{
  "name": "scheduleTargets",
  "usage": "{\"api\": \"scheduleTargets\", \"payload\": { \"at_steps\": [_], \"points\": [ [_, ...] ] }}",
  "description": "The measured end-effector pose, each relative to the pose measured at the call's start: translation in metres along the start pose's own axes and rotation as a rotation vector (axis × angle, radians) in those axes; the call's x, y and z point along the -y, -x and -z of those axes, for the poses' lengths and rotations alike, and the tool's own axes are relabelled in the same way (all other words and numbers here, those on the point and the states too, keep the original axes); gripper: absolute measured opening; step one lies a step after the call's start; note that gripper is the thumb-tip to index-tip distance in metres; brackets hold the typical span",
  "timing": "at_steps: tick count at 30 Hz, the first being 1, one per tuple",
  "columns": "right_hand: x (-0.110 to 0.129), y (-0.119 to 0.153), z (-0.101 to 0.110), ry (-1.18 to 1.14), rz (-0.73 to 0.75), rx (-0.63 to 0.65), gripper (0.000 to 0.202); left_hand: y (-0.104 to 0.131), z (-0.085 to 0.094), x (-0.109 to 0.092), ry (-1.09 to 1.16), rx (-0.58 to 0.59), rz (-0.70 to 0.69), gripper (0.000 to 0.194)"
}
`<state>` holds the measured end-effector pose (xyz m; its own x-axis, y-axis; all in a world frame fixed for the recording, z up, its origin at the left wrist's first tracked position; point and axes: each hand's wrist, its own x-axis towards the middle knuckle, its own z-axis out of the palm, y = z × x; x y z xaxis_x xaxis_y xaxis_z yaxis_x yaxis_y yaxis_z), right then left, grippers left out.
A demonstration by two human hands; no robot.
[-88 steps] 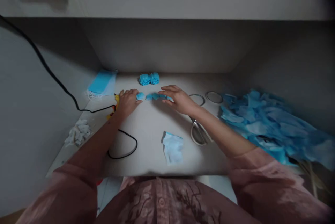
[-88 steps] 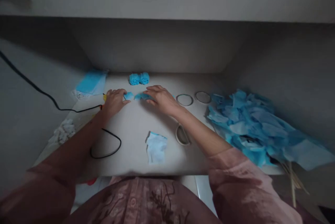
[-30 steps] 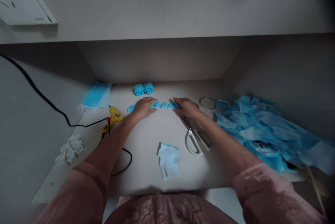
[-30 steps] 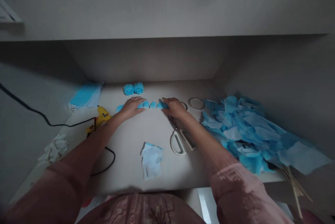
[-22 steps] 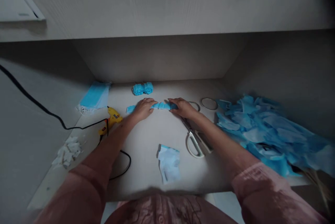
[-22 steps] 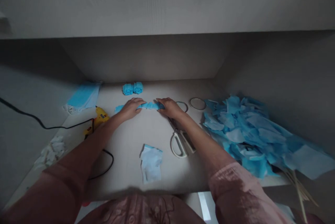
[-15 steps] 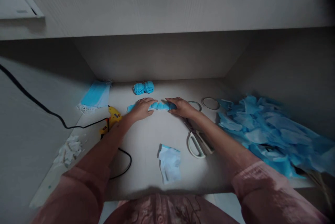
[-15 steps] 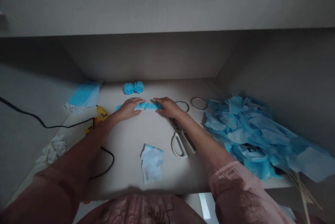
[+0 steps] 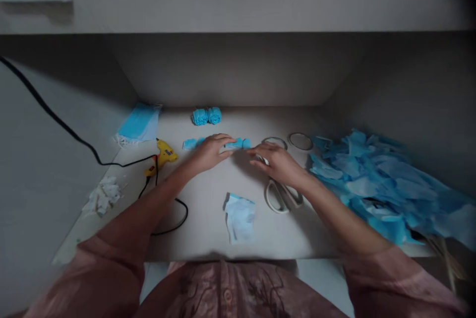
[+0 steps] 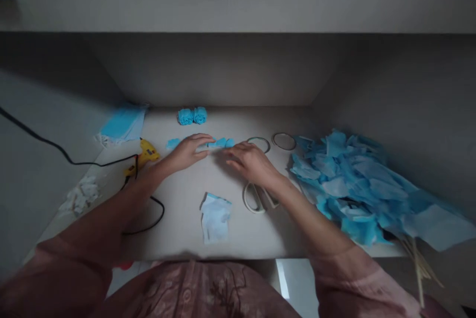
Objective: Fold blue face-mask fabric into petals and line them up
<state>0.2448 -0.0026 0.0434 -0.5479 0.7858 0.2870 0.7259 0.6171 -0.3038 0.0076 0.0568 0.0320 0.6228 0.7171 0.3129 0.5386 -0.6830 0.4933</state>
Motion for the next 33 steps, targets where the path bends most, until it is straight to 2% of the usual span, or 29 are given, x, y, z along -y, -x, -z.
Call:
{"api": "scheduleTargets", "payload": {
  "at_steps": [3,7,11,12,15,18,22,25,29,33],
  "points": [
    [0.032,0.023,-0.001,-0.029,0.028,0.107,0.018,0.021,0.012,-0.034,0.183,0.053,0.017,0.029],
    [0.049,0.034,-0.015,-0.042,0.028,0.182,0.017,0.058,0.022,-0.077,0.201,0.258,-0.052,0.025],
    [0.055,0.032,-0.026,-0.06,-0.001,0.2,0.017,0.103,0.015,-0.102,0.186,0.463,-0.225,0.023],
    [0.057,0.031,-0.028,-0.062,-0.005,0.206,0.016,0.114,0.011,-0.106,0.177,0.482,-0.254,0.022],
    [0.065,0.028,-0.035,-0.048,-0.043,0.24,0.018,0.141,-0.005,-0.11,0.075,0.417,-0.249,0.021],
    [0.072,0.023,-0.041,-0.056,-0.111,0.273,0.019,0.156,-0.02,-0.109,-0.002,0.382,-0.201,0.02],
    [0.073,0.019,-0.045,-0.187,-0.22,0.281,0.006,0.161,-0.029,-0.108,-0.031,0.341,-0.172,0.02],
    [0.066,0.022,-0.046,-0.434,-0.29,0.262,0.009,0.16,-0.03,-0.109,-0.027,0.34,-0.164,0.017],
    [0.049,0.025,-0.046,-0.813,-0.428,0.084,0.022,0.156,-0.029,-0.11,-0.009,0.365,-0.153,0.012],
    [0.038,0.022,-0.041,-1.037,-0.529,-0.119,0.03,0.153,-0.027,-0.109,0.023,0.374,-0.152,0.016]
  ]
}}
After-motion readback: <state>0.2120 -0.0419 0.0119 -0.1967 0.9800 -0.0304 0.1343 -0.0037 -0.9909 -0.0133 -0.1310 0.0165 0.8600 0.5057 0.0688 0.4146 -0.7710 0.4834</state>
